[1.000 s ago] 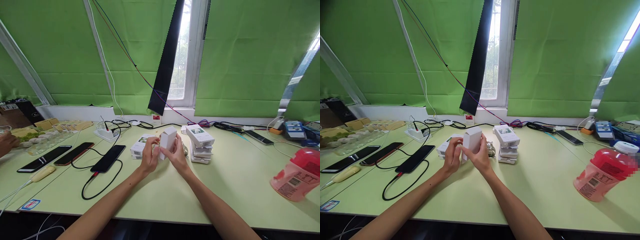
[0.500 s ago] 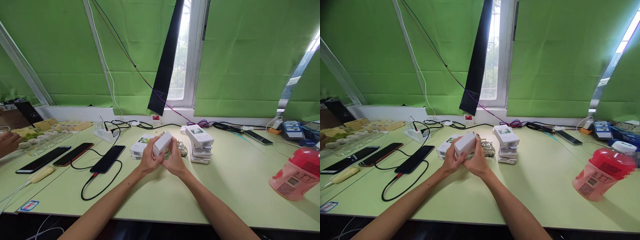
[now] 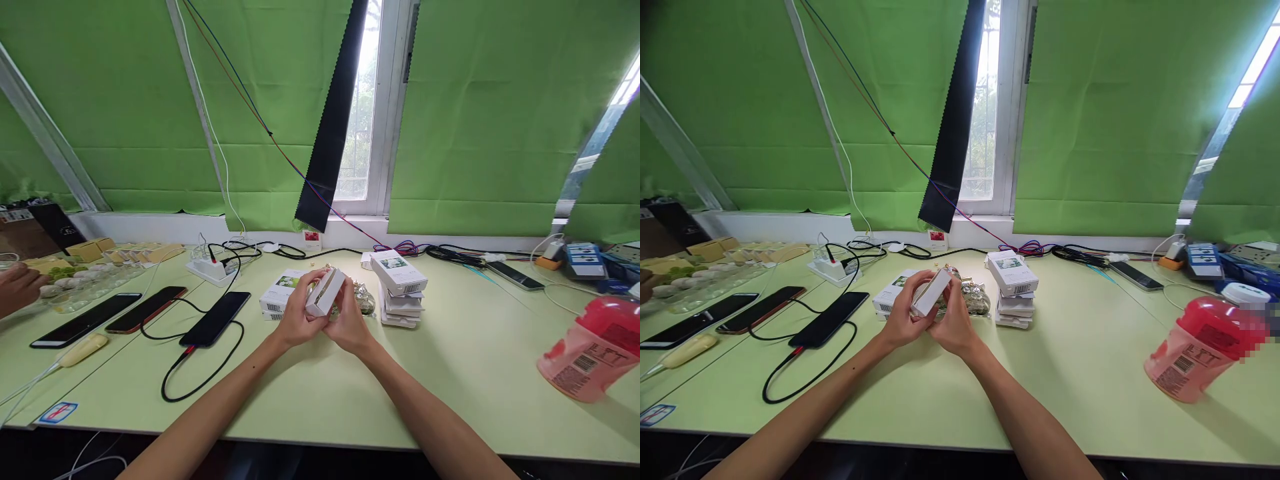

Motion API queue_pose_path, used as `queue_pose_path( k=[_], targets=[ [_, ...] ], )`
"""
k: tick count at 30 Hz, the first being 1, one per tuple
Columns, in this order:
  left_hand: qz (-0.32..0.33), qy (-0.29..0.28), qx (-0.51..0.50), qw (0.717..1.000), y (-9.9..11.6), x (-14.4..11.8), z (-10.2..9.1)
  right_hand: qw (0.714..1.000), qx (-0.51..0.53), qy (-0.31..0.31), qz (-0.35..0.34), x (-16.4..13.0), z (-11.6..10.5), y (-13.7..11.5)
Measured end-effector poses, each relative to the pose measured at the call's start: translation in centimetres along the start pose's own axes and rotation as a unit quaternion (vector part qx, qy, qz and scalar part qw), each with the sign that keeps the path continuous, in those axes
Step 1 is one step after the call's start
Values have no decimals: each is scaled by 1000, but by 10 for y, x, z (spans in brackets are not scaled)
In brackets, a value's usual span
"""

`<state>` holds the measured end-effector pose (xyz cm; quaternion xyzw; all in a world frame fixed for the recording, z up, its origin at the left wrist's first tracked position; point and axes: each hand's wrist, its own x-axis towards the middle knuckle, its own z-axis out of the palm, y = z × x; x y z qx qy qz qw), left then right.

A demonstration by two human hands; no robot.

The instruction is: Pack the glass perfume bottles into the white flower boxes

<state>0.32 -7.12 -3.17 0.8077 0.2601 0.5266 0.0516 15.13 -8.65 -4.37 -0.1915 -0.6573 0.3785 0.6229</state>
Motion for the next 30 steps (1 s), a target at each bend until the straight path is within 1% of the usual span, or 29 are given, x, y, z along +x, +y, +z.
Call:
queue_pose_path(
  k=[9, 17, 22, 26, 30],
  targets=[
    [13, -27, 39, 999, 2, 3, -5, 999, -43, -18, -15, -3, 0, 3],
    [19, -10, 65, 998, 0, 3, -5, 997, -66, -12, -30, -4, 0, 10],
    [10, -2, 66, 998, 1, 5, -6, 995, -90, 7, -48, -5, 0, 14],
    [5, -2, 72, 997, 2, 4, -6, 989, -134, -9, -62, -6, -3, 15],
    [7, -2, 69, 998, 3, 4, -6, 980, -171, -15, -100, -5, -5, 14]
  ],
)
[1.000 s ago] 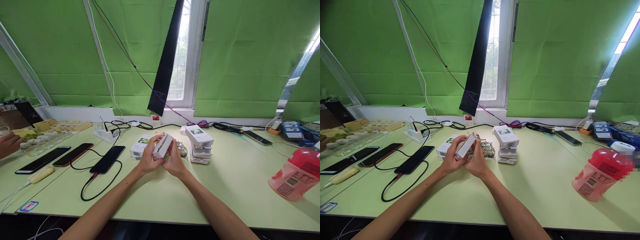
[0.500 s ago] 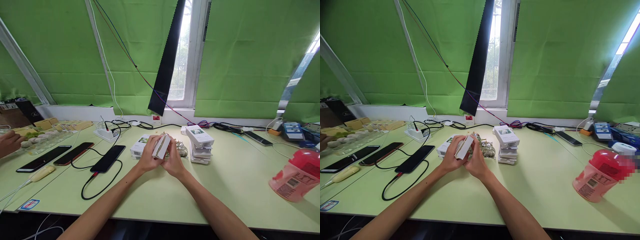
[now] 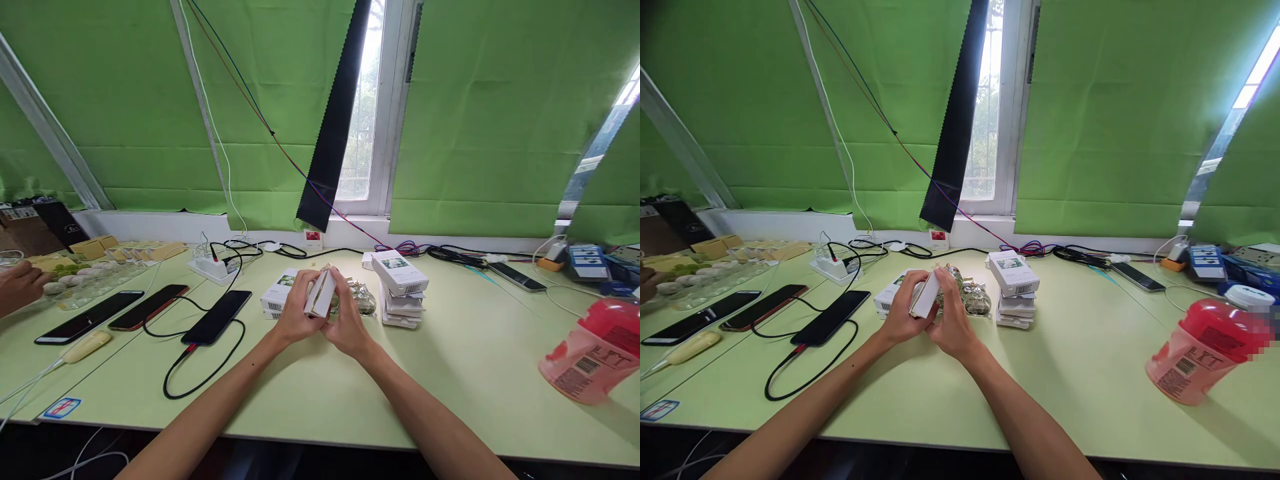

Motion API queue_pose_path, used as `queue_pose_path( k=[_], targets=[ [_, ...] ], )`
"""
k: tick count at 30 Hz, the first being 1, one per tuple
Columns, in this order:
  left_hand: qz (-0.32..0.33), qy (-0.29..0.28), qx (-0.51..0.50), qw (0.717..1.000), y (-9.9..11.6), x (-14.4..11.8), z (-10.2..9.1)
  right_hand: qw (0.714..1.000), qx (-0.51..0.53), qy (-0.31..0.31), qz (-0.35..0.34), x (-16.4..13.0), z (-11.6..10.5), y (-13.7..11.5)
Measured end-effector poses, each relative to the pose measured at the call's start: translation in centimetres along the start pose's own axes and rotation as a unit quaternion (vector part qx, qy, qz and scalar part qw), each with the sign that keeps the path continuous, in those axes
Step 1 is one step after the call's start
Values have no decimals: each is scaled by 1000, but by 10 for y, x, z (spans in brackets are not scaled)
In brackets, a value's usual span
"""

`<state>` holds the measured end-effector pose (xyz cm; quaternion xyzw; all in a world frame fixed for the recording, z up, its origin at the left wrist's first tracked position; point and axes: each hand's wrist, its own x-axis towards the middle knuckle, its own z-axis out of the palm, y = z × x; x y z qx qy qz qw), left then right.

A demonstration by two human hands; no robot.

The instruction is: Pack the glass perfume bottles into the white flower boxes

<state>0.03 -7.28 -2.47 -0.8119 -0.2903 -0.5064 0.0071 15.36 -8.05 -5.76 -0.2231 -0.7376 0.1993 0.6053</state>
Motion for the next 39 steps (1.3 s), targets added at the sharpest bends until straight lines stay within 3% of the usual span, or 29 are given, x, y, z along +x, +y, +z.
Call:
queue_pose_path(
  k=[10, 39],
  targets=[
    [-15, 8, -22, 1000, 2, 0, 1, 995, -79, 0, -67, 1, -2, 0],
    [-19, 25, -17, 999, 2, -1, 2, 996, -70, 15, -45, 1, -2, -4]
  ],
)
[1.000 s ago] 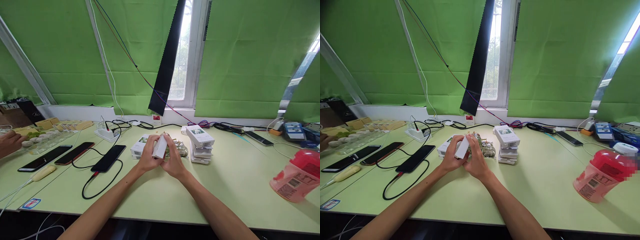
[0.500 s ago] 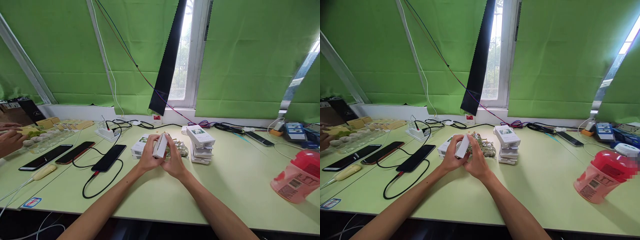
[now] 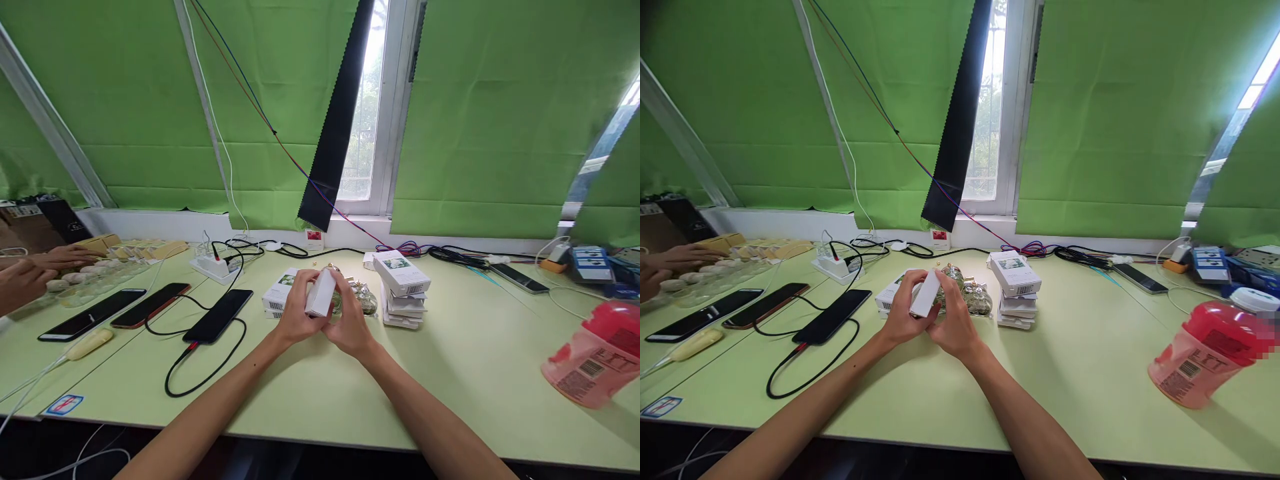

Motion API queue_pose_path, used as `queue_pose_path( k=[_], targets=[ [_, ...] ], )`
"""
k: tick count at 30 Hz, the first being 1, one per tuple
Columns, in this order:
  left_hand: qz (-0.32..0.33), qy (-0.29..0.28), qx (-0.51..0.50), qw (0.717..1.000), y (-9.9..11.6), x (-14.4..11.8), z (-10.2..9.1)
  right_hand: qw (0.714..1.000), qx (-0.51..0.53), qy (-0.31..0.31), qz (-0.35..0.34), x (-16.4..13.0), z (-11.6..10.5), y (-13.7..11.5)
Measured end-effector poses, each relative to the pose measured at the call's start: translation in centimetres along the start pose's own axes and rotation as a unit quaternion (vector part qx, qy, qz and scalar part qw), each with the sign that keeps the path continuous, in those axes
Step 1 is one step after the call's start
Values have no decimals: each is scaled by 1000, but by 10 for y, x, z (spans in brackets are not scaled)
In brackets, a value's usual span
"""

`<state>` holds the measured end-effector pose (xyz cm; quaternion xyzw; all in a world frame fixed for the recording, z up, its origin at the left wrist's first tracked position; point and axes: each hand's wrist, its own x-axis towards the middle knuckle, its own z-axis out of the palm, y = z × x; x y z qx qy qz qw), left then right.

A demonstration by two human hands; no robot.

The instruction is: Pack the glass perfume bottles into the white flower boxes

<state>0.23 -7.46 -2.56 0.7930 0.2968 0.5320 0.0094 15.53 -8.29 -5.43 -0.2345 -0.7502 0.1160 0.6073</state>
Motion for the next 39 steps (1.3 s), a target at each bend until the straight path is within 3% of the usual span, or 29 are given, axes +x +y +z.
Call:
queue_pose_path(
  k=[17, 39],
  targets=[
    [-8, 9, 3, 1000, -1, -1, 1, 1000, 5, 1, 7, 0, 1, 1],
    [-75, 31, 4, 997, -7, -10, 5, 1000, -22, 3, -13, 1, 1, 1]
  ],
)
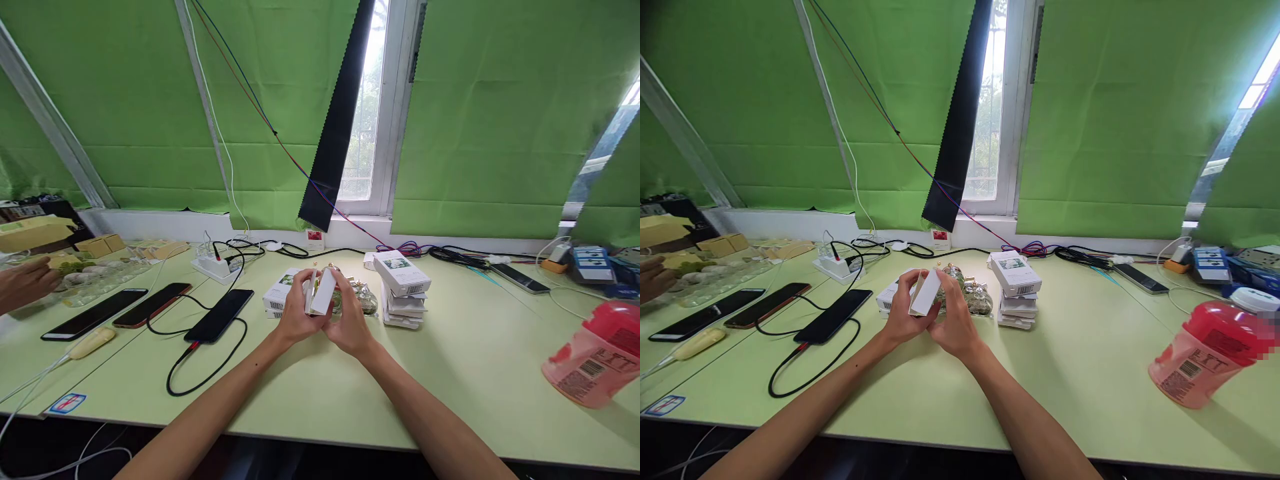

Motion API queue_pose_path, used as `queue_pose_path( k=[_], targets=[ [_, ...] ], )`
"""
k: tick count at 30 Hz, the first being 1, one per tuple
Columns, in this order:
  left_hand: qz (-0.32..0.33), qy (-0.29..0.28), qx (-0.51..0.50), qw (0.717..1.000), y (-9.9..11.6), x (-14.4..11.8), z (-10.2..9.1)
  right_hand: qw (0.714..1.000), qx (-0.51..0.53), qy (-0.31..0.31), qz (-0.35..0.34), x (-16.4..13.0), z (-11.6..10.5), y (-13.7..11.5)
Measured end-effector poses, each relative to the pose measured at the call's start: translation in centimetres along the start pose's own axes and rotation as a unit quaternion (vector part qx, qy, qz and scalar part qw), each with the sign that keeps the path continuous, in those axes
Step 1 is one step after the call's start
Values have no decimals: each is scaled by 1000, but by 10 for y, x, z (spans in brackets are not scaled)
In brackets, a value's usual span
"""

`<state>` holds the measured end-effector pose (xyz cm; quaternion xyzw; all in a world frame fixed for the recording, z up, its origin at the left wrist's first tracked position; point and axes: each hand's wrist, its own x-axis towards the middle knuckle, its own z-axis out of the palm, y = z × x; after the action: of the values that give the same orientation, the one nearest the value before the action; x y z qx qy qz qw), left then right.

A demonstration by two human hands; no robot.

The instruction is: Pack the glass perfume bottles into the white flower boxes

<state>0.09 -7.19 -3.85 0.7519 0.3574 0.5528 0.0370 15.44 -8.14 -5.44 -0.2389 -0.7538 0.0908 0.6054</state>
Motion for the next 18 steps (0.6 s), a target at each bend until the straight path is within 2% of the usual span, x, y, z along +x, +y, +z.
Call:
queue_pose_path(
  k=[10, 18],
  targets=[
    [-5, 3, -1, 1000, 1, 1, 1, 1000, 15, 0, -2, 0, 0, 0],
    [1, -2, -12, 1000, 3, 3, 0, 1000, -12, -10, -3, 0, 0, 1]
  ],
)
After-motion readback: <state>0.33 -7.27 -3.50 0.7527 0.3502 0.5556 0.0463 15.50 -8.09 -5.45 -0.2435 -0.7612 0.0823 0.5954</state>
